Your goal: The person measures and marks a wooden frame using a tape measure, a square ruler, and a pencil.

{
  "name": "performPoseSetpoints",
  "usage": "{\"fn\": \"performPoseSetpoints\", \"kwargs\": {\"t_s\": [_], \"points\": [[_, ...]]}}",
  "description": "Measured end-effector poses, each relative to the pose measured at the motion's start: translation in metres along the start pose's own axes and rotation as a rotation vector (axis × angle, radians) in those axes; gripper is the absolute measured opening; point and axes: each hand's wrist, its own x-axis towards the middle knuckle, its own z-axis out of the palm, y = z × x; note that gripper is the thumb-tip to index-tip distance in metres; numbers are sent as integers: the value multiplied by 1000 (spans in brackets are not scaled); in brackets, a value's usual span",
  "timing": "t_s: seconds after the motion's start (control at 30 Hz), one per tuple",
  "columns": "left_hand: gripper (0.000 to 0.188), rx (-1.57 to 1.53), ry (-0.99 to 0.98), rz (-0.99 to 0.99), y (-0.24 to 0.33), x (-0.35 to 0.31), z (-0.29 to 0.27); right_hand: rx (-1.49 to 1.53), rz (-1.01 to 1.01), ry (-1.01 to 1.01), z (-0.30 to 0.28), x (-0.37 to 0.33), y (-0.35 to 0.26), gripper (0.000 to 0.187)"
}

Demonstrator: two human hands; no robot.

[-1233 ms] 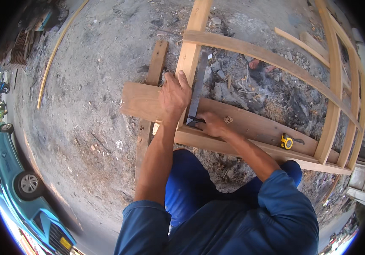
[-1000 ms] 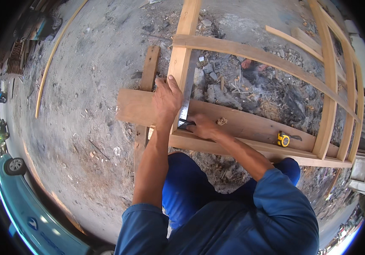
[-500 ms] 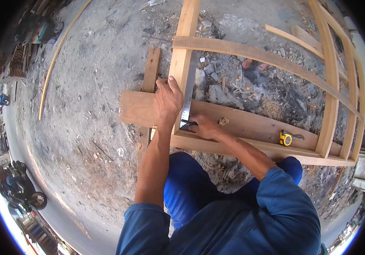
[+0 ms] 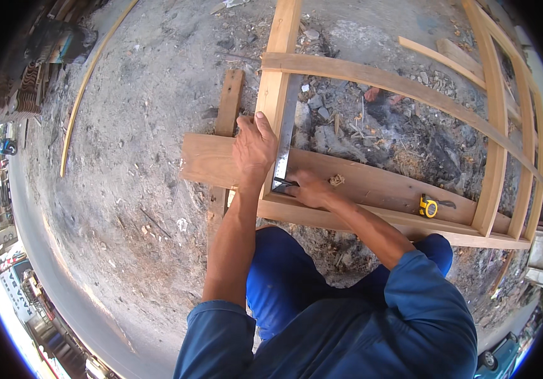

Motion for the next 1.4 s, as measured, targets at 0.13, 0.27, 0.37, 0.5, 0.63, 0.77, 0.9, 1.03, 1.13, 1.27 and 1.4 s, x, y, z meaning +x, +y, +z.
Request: {"fn": "performPoseSetpoints", "kwargs": {"t_s": [0.13, 0.27, 0.37, 0.5, 0.63, 0.77, 0.9, 1.03, 1.13, 1.27, 1.4], "points": [[53, -5, 3, -3, 2, 0, 1, -23, 17, -14, -1, 2, -4, 33], [55, -10, 5, -6, 0, 1, 3, -21, 19, -37, -6, 1, -10, 34], [57, -14, -4, -14, -1, 2, 4, -42, -4, -35, -5, 2, -6, 33], [58, -1, -21, -41, -2, 2, 2, -146, 18, -29, -12, -3, -22, 32], [60, -20, -8, -27, -6, 1, 2, -134, 40, -32, -8, -1, -23, 31], [57, -27, -25, -3, -2, 0, 4, -153, 102, -26, -13, -1, -2, 29], [57, -37, -4, 41, -8, 2, 8, -169, 244, 24, -35, -10, -1, 25], [59, -24, -4, 10, -7, 4, 9, -358, 216, 168, -71, -44, -9, 24], [62, -18, -25, -6, -3, 1, 3, -472, 262, 276, -131, -94, 8, 25], [68, 132, 0, 50, -6, 0, 1, -596, 529, 308, -201, -205, 50, 59], [72, 149, 29, 132, -11, 2, 4, -672, 741, 185, -177, -291, 107, 96]]}}
